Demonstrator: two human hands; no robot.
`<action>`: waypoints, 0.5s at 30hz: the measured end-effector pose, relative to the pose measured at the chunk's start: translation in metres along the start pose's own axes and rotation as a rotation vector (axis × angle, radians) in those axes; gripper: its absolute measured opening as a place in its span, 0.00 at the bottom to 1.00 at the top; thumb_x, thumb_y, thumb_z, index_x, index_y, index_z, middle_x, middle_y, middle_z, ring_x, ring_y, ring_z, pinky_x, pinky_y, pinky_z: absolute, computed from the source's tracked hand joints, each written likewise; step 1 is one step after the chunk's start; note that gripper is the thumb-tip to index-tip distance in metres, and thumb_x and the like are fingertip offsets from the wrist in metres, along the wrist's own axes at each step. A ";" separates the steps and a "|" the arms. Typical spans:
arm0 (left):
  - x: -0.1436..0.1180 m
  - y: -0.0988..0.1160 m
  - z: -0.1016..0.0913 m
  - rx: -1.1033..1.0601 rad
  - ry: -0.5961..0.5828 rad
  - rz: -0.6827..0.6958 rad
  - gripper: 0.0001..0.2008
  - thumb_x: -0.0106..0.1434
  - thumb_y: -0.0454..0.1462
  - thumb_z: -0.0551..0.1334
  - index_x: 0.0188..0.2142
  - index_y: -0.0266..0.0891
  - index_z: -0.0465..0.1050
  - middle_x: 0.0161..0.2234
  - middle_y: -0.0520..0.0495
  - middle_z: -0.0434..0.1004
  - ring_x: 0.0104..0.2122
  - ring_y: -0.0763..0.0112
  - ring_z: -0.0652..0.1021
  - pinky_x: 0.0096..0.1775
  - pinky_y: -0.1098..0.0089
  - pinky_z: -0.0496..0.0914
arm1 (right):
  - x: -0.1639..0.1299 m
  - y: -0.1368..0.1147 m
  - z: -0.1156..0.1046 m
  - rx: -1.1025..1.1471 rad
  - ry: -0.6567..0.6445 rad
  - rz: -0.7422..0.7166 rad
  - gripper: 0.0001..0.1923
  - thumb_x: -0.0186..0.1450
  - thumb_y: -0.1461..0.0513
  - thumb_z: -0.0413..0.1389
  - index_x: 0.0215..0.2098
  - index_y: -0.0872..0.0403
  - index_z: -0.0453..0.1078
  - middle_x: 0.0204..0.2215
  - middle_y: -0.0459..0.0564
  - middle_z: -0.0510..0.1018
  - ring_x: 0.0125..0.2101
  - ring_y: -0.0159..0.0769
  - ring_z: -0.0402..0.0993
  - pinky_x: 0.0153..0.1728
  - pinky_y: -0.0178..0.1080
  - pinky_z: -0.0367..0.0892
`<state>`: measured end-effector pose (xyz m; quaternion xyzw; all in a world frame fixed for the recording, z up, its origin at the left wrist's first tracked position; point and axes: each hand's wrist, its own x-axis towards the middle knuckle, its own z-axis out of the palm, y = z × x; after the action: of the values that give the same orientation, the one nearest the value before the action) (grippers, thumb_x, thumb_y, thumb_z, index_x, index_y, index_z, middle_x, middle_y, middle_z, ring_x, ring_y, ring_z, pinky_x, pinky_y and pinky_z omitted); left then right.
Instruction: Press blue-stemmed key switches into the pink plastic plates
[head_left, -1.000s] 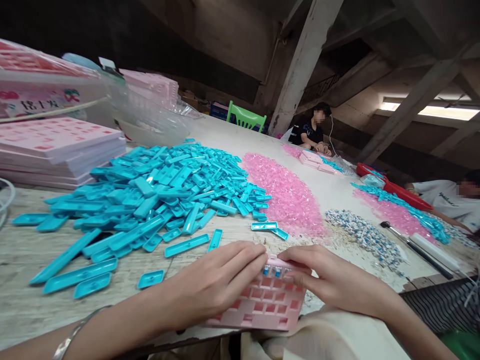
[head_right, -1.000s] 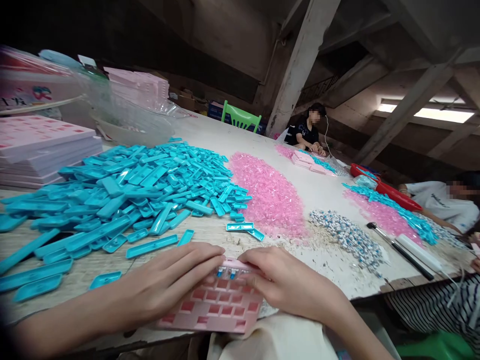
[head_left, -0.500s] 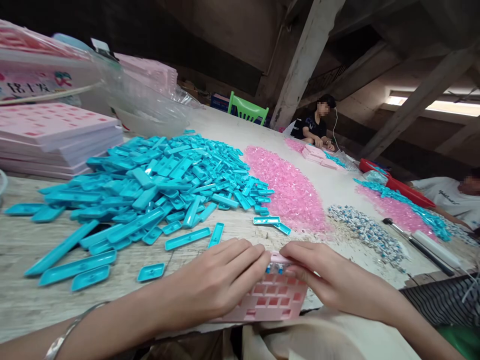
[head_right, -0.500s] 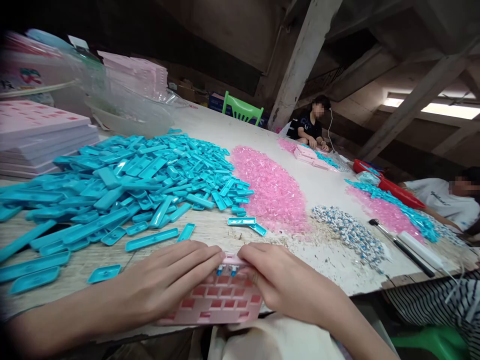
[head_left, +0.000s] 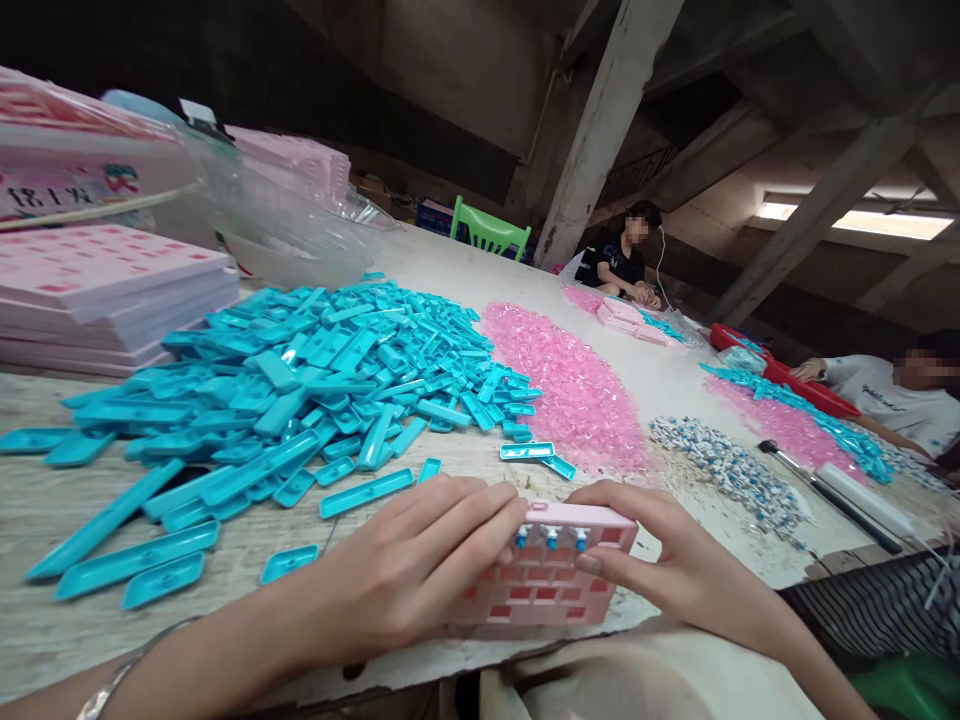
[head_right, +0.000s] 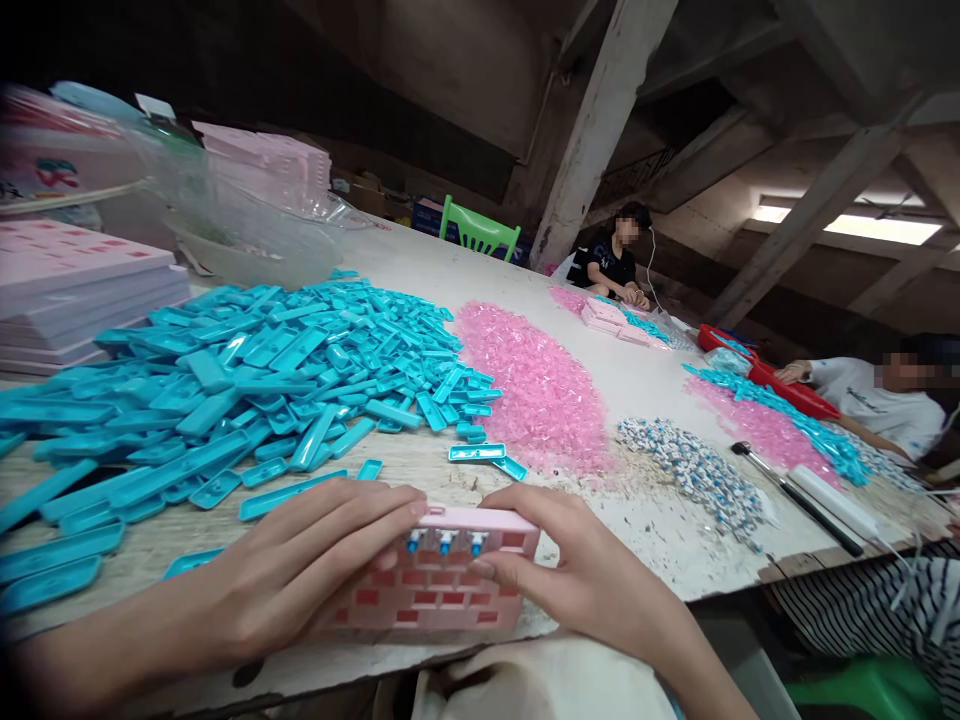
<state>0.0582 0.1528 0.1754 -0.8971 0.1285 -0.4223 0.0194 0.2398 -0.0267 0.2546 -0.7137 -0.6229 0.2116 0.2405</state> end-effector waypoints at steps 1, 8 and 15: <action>-0.001 -0.001 0.000 -0.019 0.003 -0.006 0.17 0.73 0.30 0.44 0.57 0.29 0.62 0.44 0.38 0.78 0.45 0.59 0.75 0.47 0.63 0.67 | 0.001 -0.001 0.000 0.013 0.032 -0.029 0.08 0.70 0.55 0.56 0.45 0.48 0.71 0.42 0.44 0.79 0.42 0.34 0.74 0.43 0.32 0.66; -0.006 -0.003 0.015 -0.164 0.143 -0.151 0.19 0.69 0.25 0.53 0.58 0.31 0.60 0.49 0.38 0.72 0.51 0.64 0.72 0.53 0.67 0.67 | 0.011 -0.007 0.008 -0.118 0.255 -0.259 0.08 0.71 0.65 0.52 0.48 0.50 0.65 0.41 0.48 0.78 0.41 0.35 0.74 0.42 0.34 0.68; -0.004 -0.002 0.022 -0.381 0.081 -0.388 0.14 0.74 0.34 0.50 0.58 0.43 0.57 0.46 0.46 0.72 0.45 0.72 0.75 0.43 0.79 0.72 | 0.016 -0.012 0.009 -0.096 0.289 -0.304 0.12 0.72 0.66 0.50 0.52 0.48 0.60 0.45 0.48 0.75 0.46 0.34 0.72 0.45 0.34 0.68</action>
<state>0.0730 0.1539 0.1589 -0.8746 0.0321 -0.4221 -0.2364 0.2273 -0.0086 0.2550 -0.6452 -0.6918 0.0385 0.3219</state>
